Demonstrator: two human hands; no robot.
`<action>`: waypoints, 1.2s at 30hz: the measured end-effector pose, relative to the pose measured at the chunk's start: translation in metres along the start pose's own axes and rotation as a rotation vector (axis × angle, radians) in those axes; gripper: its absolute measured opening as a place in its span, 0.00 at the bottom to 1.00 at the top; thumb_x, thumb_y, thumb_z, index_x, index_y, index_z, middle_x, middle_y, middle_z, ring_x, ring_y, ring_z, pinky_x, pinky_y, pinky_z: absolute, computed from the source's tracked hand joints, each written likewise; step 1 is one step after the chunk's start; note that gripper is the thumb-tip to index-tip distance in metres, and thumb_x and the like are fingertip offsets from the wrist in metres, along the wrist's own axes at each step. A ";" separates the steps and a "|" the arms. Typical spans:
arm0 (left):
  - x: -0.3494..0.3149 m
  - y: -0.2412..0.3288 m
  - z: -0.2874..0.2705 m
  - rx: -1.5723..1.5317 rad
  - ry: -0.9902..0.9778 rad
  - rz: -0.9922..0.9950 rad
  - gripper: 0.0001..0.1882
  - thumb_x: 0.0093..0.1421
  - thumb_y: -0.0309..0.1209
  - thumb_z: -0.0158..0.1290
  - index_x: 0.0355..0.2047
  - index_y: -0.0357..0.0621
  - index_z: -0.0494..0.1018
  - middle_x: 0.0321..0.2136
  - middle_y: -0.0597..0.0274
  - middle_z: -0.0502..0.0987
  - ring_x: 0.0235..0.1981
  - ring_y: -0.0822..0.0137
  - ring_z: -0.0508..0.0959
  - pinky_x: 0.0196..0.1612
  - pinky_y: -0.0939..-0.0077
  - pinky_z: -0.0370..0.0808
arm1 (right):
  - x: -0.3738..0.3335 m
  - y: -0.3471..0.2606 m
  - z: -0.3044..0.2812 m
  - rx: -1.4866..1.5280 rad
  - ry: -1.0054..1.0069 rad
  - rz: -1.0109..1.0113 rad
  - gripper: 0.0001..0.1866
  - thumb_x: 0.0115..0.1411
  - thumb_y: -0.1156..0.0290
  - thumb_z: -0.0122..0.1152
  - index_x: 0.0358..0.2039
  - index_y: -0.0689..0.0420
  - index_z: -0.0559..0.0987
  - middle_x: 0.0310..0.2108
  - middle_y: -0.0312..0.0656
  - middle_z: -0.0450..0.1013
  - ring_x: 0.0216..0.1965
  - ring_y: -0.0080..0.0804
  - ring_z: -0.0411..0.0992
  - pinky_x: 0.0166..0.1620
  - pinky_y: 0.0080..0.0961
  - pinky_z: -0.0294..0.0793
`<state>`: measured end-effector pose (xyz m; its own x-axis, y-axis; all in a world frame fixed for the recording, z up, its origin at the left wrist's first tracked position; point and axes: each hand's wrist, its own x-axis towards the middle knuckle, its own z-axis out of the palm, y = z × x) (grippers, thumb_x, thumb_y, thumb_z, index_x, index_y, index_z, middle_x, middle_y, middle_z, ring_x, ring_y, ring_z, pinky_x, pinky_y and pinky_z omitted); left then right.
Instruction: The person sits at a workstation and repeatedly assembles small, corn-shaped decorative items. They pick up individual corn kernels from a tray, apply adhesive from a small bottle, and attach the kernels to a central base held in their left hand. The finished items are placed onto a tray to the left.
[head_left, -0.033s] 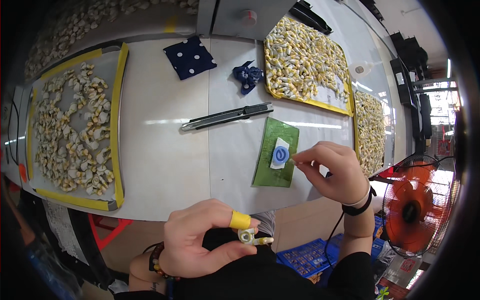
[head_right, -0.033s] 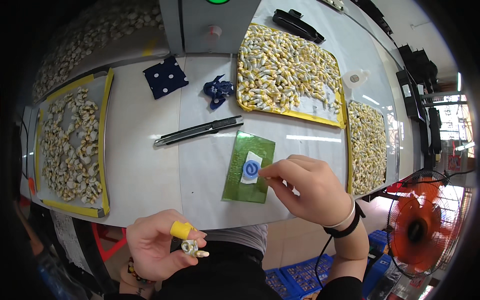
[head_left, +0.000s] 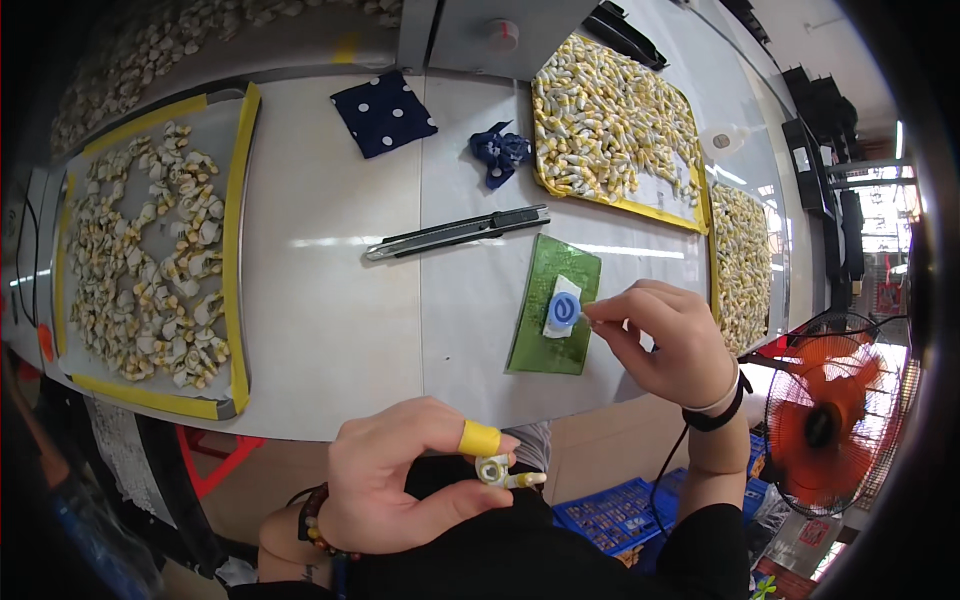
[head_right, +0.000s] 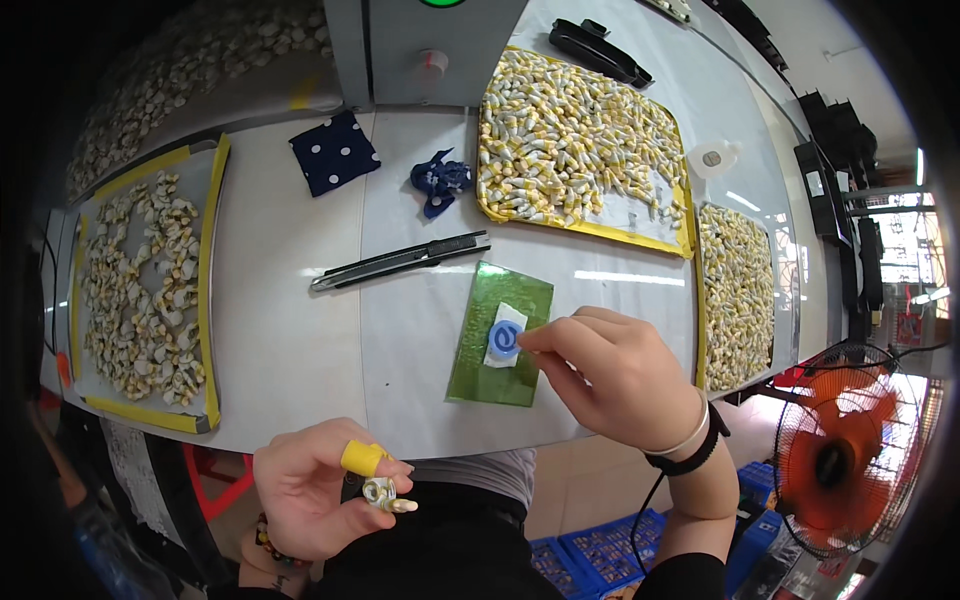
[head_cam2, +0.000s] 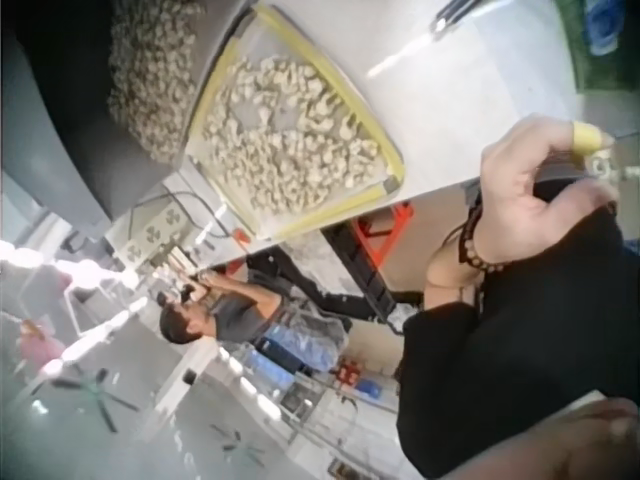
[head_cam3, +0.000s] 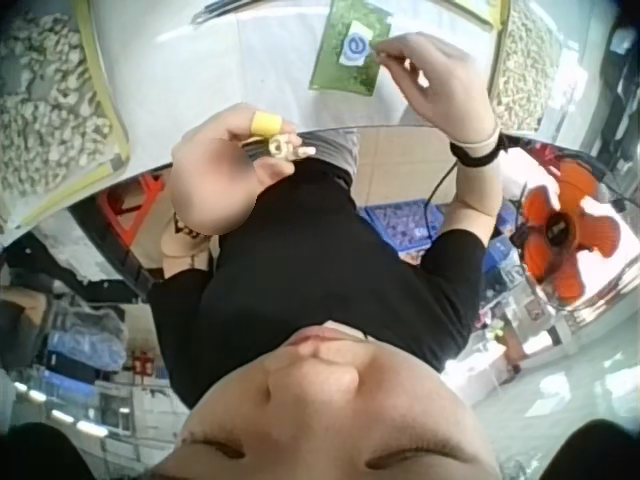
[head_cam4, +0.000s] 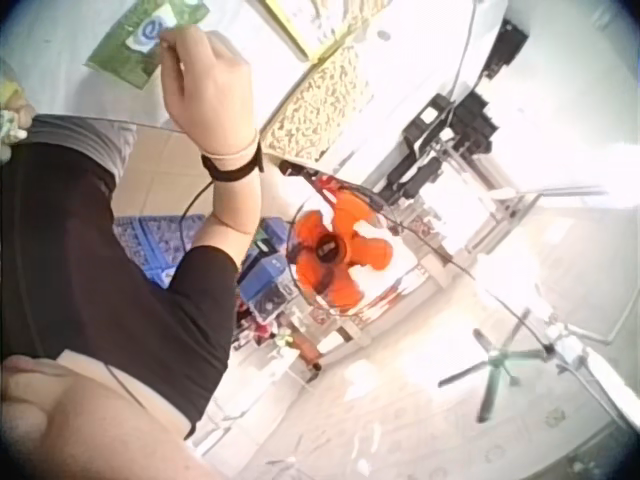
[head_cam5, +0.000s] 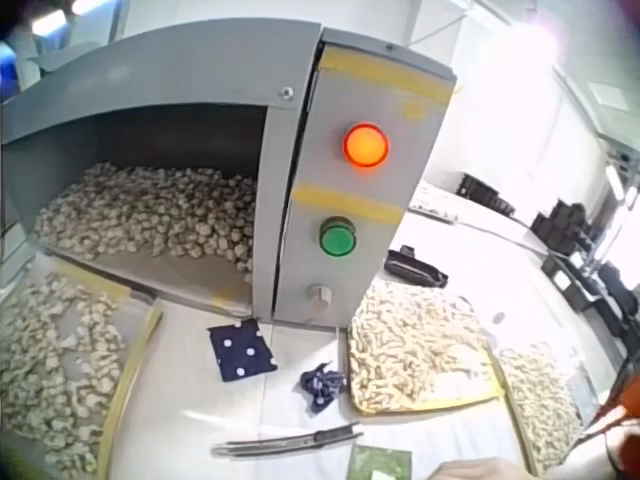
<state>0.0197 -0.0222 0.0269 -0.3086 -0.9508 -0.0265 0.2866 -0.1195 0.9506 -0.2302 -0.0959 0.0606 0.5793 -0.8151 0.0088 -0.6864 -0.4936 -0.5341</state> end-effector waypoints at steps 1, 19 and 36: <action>-0.001 0.000 0.000 -0.031 0.016 -0.032 0.15 0.46 0.27 0.64 0.32 0.30 0.74 0.26 0.52 0.77 0.29 0.67 0.78 0.34 0.78 0.74 | 0.003 0.000 0.003 -0.066 -0.011 -0.038 0.08 0.45 0.82 0.60 0.29 0.60 0.76 0.20 0.40 0.70 0.23 0.35 0.70 0.26 0.26 0.70; -0.001 -0.001 0.000 -0.130 0.021 -0.106 0.18 0.47 0.30 0.64 0.32 0.30 0.72 0.26 0.53 0.75 0.30 0.65 0.79 0.35 0.74 0.76 | 0.006 -0.009 0.006 -0.043 0.083 -0.168 0.11 0.40 0.83 0.60 0.27 0.59 0.75 0.19 0.38 0.67 0.21 0.33 0.67 0.23 0.26 0.68; -0.001 -0.010 0.006 0.062 0.012 0.169 0.18 0.42 0.32 0.67 0.31 0.38 0.74 0.25 0.55 0.78 0.29 0.63 0.78 0.35 0.71 0.76 | -0.006 -0.051 0.028 0.546 0.313 -0.285 0.12 0.42 0.85 0.66 0.30 0.63 0.78 0.24 0.41 0.73 0.22 0.32 0.72 0.24 0.21 0.72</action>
<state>0.0114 -0.0178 0.0193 -0.2502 -0.9591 0.1320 0.2765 0.0598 0.9591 -0.1861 -0.0573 0.0646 0.4933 -0.7661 0.4119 -0.1586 -0.5448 -0.8234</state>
